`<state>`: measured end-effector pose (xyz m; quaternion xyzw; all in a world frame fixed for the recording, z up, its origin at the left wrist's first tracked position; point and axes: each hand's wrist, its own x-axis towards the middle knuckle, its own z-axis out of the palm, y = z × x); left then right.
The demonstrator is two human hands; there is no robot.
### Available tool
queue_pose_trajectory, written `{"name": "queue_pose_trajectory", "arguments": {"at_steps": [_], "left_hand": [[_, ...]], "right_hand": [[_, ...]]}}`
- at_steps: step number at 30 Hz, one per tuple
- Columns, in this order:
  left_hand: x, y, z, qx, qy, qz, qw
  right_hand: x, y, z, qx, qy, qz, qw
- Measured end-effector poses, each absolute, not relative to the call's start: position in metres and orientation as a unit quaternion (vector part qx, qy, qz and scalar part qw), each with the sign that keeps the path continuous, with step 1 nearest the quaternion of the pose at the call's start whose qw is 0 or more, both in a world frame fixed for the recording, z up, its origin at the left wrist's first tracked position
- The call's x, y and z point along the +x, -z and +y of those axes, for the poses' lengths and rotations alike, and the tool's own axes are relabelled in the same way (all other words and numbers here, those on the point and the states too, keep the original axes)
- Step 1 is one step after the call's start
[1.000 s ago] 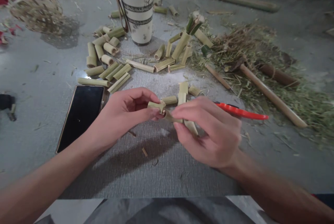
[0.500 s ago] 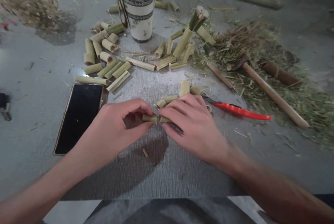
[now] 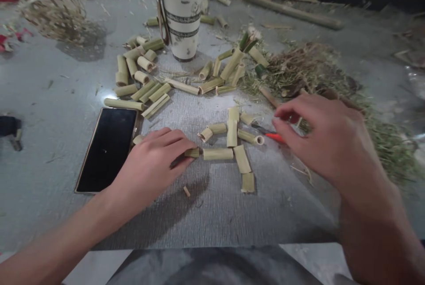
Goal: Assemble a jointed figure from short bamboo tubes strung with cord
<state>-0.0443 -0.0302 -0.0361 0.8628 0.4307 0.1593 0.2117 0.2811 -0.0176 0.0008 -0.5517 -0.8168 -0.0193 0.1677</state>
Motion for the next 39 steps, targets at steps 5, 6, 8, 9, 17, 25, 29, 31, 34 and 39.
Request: {"name": "queue_pose_trajectory", "arguments": {"at_steps": [5, 6, 8, 9, 17, 25, 29, 31, 34, 39], "left_hand": [[-0.047, 0.039, -0.028, 0.871, -0.159, 0.415, 0.211], [-0.047, 0.039, -0.028, 0.870, -0.157, 0.414, 0.215], [-0.049, 0.038, -0.028, 0.869, -0.154, 0.414, 0.222], [-0.049, 0.038, -0.028, 0.869, -0.152, 0.414, 0.224], [-0.049, 0.043, -0.029, 0.867, -0.178, 0.410, 0.219], [-0.050, 0.042, -0.028, 0.860, -0.168, 0.417, 0.241], [-0.049, 0.039, -0.027, 0.857, -0.163, 0.419, 0.251], [-0.049, 0.037, -0.027, 0.855, -0.158, 0.424, 0.255], [-0.048, 0.035, -0.028, 0.850, -0.151, 0.430, 0.264], [-0.049, 0.034, -0.028, 0.843, -0.134, 0.442, 0.275]], "right_hand": [[0.326, 0.025, -0.023, -0.570, -0.001, -0.817, 0.086], [0.329, 0.031, -0.025, -0.571, -0.013, -0.817, 0.079], [0.332, 0.038, -0.030, -0.572, -0.028, -0.816, 0.080], [0.333, 0.040, -0.032, -0.571, -0.030, -0.816, 0.084], [0.339, 0.024, -0.041, -0.581, -0.035, -0.806, 0.103], [0.338, 0.024, 0.021, -0.646, 0.042, -0.762, 0.009], [0.329, 0.014, 0.027, -0.695, -0.011, -0.718, -0.027], [0.329, 0.001, 0.014, -0.730, -0.045, -0.682, 0.001], [0.326, -0.015, -0.019, -0.729, -0.107, -0.658, 0.156], [0.281, -0.021, -0.086, -0.551, -0.248, -0.726, 0.328]]}}
